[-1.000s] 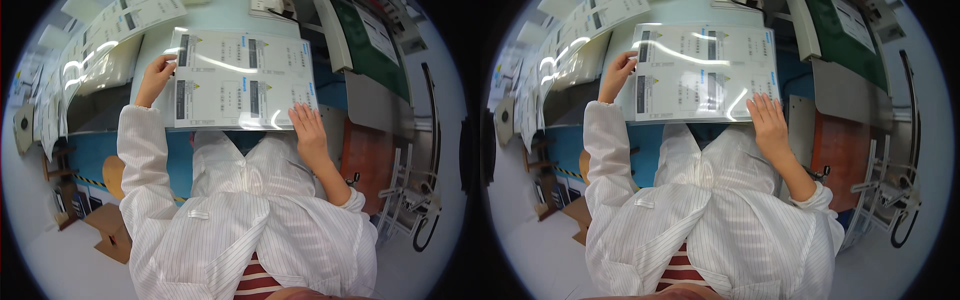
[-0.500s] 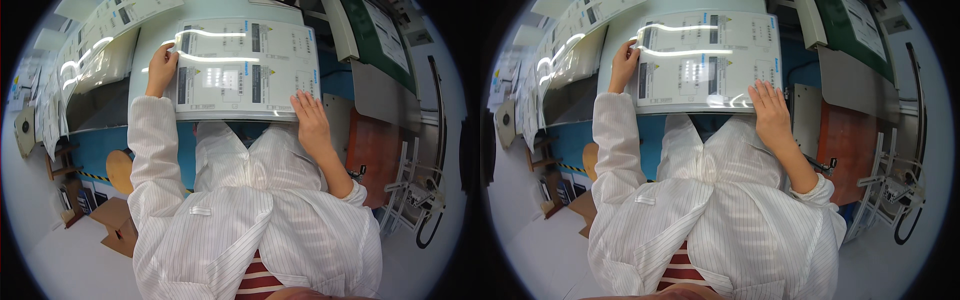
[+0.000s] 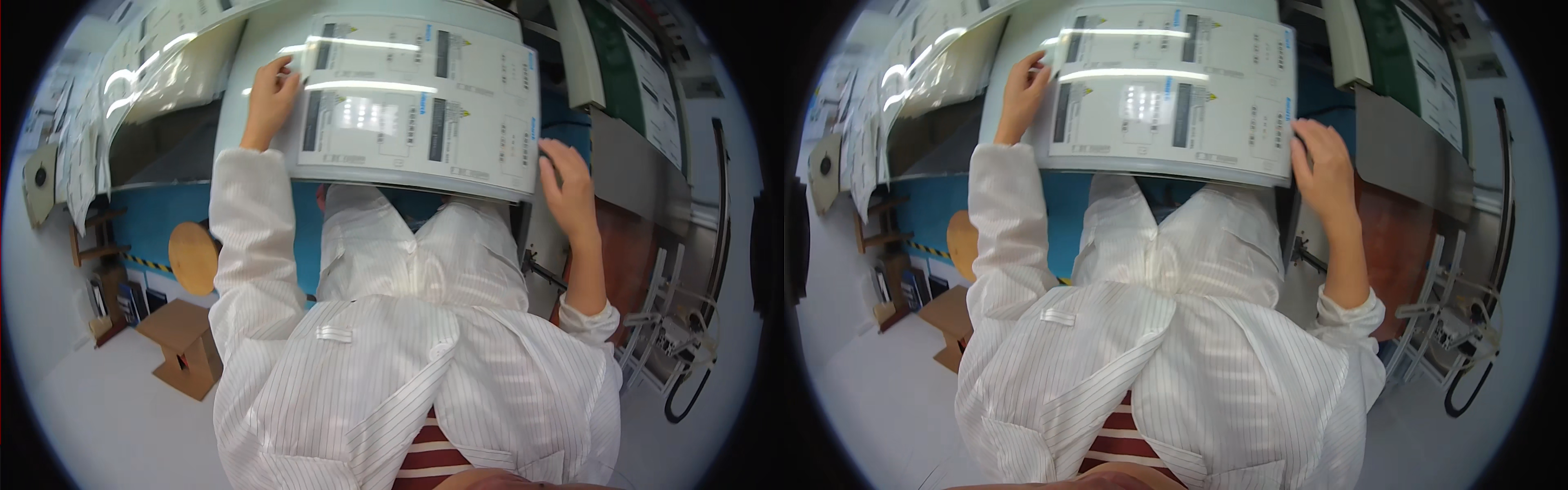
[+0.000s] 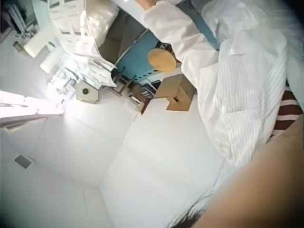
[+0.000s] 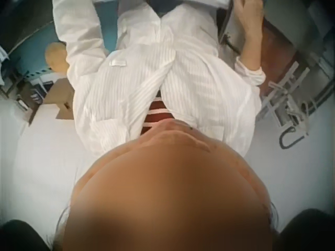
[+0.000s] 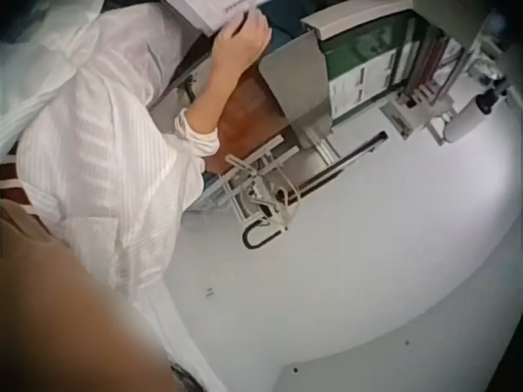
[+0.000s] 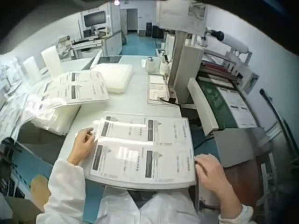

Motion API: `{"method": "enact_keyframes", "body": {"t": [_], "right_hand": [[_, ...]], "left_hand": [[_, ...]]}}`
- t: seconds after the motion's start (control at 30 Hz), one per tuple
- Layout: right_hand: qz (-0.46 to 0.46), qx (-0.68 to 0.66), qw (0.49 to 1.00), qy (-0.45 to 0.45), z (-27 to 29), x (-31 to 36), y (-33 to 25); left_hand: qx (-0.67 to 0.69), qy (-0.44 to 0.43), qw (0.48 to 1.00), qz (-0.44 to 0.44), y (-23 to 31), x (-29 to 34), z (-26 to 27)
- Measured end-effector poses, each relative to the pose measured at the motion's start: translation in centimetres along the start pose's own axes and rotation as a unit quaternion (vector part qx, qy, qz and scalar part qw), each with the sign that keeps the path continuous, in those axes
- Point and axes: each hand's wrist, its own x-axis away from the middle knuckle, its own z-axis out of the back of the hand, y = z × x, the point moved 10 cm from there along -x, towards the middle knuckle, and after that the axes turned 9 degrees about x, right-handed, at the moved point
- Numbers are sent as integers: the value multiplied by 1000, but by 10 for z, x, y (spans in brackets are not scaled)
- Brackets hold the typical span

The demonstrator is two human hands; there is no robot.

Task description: Sorting and inspecting printed battery test report sheets at a manufacturing station.

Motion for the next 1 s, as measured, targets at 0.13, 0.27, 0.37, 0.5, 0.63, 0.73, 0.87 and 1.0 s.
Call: {"method": "enact_keyframes", "body": {"t": [0.13,0.27,0.37,0.5,0.63,0.73,0.87,1.0], "right_hand": [[-163,95,973,131,34,17,139],[-263,267,916,140,13,37,229],[-372,213,889,160,5,52,280],[-416,186,874,170,6,44,306],[-441,192,854,197,15,42,331],[-454,188,845,210,19,39,350],[-473,208,829,214,23,37,369],[-480,218,822,217,26,38,380]], "left_hand": [[35,3,999,-9,12,-1,-5],[-3,37,998,-47,23,8,-1],[-10,33,998,-46,18,10,-2],[-15,30,999,-32,8,11,3],[-17,17,1000,-20,9,12,-4],[-12,27,1000,-11,10,12,-4],[-13,28,1000,-8,12,10,-6],[-16,26,1000,-6,19,10,-9]]}}
